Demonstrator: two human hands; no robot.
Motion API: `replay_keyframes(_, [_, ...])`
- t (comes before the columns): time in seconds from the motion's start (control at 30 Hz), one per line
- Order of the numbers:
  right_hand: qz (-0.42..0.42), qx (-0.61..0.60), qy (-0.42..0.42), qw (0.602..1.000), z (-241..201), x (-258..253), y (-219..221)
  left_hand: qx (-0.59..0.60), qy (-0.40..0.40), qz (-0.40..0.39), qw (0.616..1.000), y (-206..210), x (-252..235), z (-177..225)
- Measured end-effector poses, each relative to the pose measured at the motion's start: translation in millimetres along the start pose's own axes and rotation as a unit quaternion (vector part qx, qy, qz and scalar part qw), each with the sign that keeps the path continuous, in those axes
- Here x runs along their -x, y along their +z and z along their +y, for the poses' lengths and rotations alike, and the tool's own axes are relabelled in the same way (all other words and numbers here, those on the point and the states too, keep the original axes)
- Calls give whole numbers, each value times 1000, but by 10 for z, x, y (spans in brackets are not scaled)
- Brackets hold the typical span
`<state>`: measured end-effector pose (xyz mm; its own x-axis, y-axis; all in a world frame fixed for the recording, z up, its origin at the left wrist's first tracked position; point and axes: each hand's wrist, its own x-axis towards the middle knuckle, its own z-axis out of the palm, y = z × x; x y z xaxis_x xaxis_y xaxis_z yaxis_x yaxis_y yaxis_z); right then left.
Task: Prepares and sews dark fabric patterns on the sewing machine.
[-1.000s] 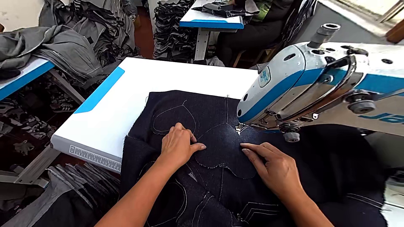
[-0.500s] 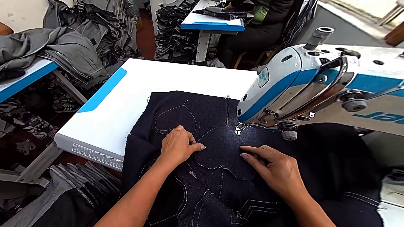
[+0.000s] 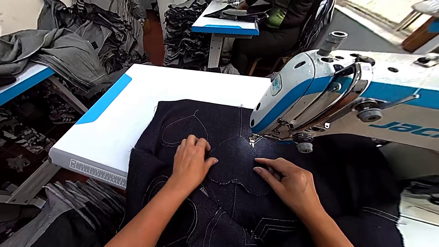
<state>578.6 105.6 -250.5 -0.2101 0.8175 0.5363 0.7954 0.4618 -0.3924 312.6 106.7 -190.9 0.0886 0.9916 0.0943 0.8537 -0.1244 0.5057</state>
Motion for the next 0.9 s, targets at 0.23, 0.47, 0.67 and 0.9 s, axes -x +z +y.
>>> replay_keyframes(0.23, [8,8,-4,1000,-16,-9,-20,-4,259,-23,966,489,79,648])
replay_keyframes(0.47, [10,-6,2,1000,-20,-5,-13,-52,197,-146,968,599,-3,509])
replay_keyframes(0.67, [8,-23,9,1000,-38,15,-34,-61,199,-162,964,598,9,481])
replay_keyframes(0.9, [1,-42,16,999,-10,24,-37,-62,203,-169,962,588,5,467])
